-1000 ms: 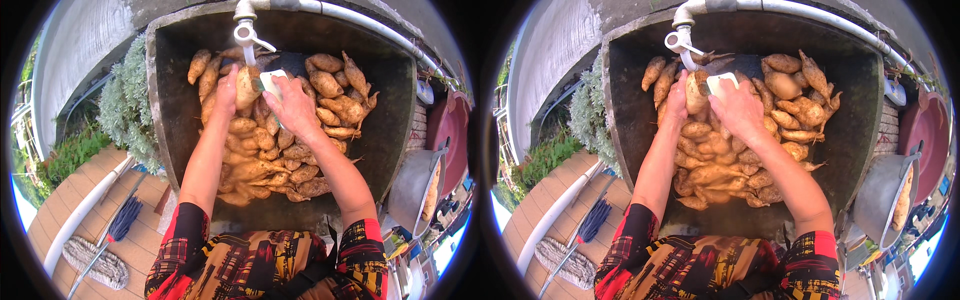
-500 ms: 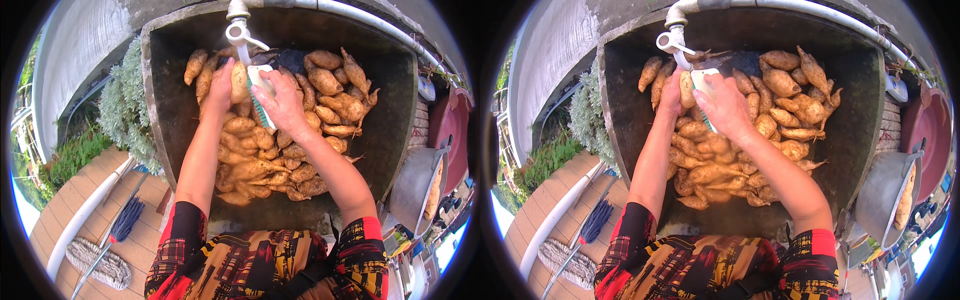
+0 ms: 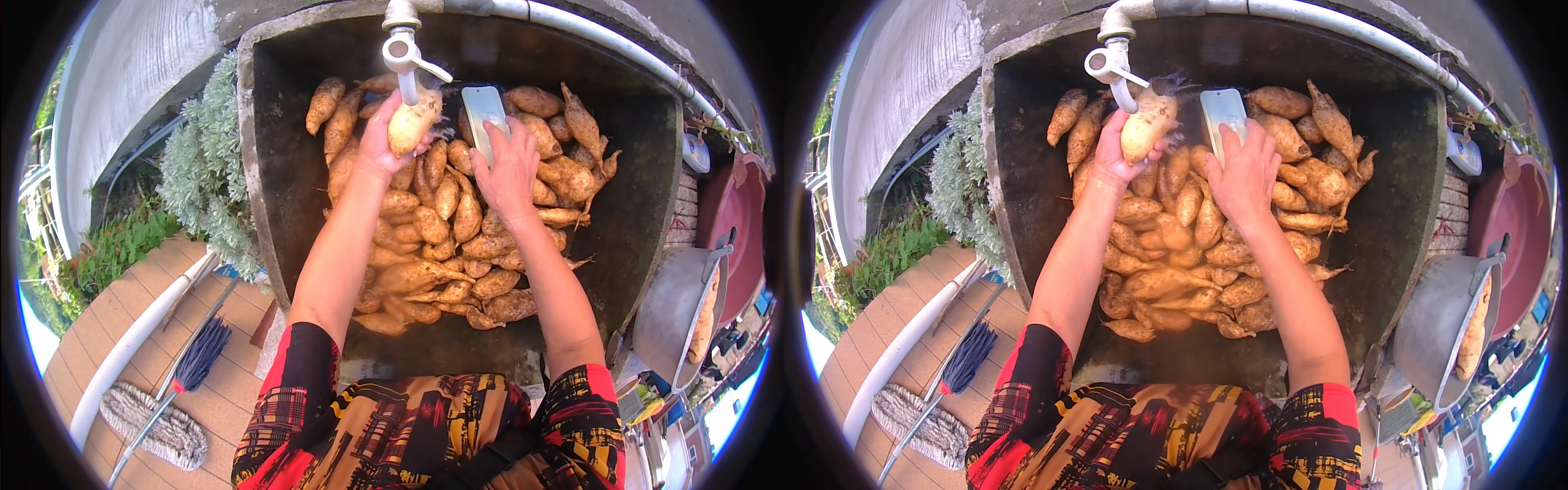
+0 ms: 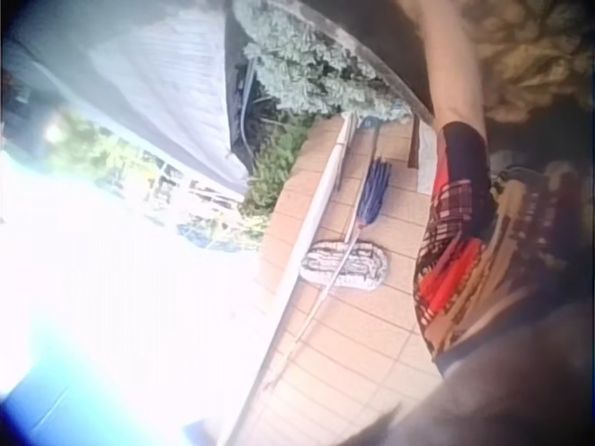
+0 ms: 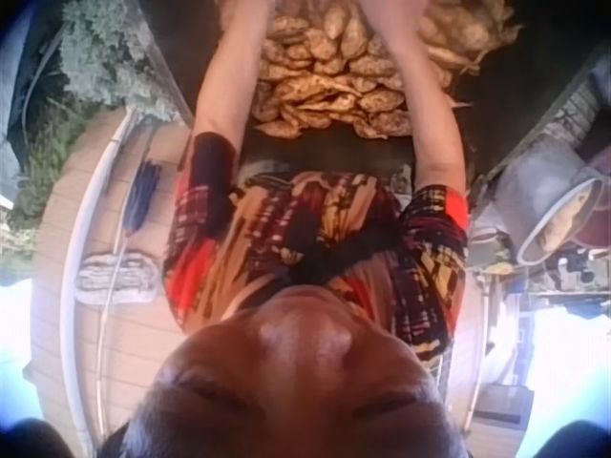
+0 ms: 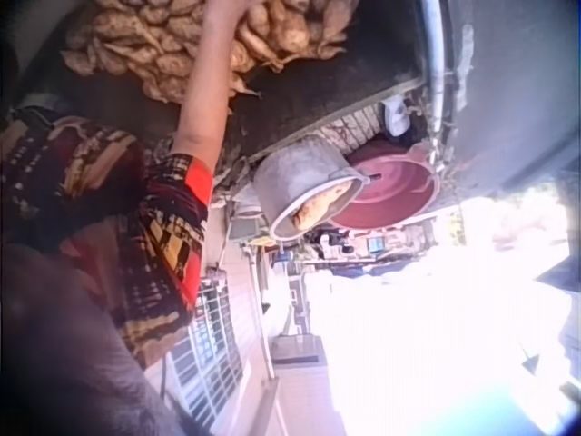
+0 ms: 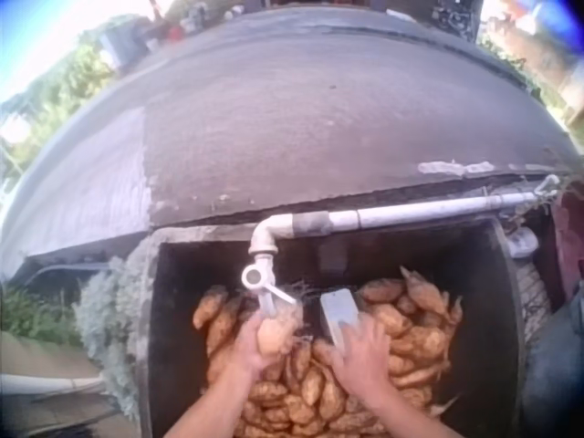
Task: The person scrubs sweet potatoes with a brush in a sink.
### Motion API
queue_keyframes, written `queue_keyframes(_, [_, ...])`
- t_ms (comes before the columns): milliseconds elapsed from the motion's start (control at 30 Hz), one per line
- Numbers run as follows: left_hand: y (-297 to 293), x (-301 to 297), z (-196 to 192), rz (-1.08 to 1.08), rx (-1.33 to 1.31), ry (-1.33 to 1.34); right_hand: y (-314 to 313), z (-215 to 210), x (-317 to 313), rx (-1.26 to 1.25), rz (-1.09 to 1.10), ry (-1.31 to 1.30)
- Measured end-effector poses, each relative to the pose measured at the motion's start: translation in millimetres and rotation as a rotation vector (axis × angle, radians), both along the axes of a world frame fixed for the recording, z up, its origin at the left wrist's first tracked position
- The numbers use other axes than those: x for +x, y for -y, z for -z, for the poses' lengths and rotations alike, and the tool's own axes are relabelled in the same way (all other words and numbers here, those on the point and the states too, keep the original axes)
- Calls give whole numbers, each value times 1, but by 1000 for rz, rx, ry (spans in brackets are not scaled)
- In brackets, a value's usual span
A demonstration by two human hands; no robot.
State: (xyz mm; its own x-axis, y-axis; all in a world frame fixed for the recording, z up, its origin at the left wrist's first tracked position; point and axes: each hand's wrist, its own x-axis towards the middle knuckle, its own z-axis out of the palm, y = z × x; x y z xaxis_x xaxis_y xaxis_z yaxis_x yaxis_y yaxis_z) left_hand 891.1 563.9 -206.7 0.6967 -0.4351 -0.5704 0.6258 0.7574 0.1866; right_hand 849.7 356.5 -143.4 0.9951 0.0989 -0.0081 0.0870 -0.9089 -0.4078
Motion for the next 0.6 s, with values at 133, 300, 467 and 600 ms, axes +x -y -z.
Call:
queue_keyframes(133, [-4, 1, -5, -46, -338, 61, -13, -14, 2, 119, -41, 194])
queue_keyframes(300, [-4, 3, -11, 13, -516, 211, -44, -20, 12, 677, 173, -117])
queue_keyframes(467, [33, -41, -56, -202, 644, 161, -81, -3, 11, 1038, 383, -443])
queue_keyframes(600, [34, -90, -76, -40, 671, 214, -55, -19, -20, 1082, 405, -535])
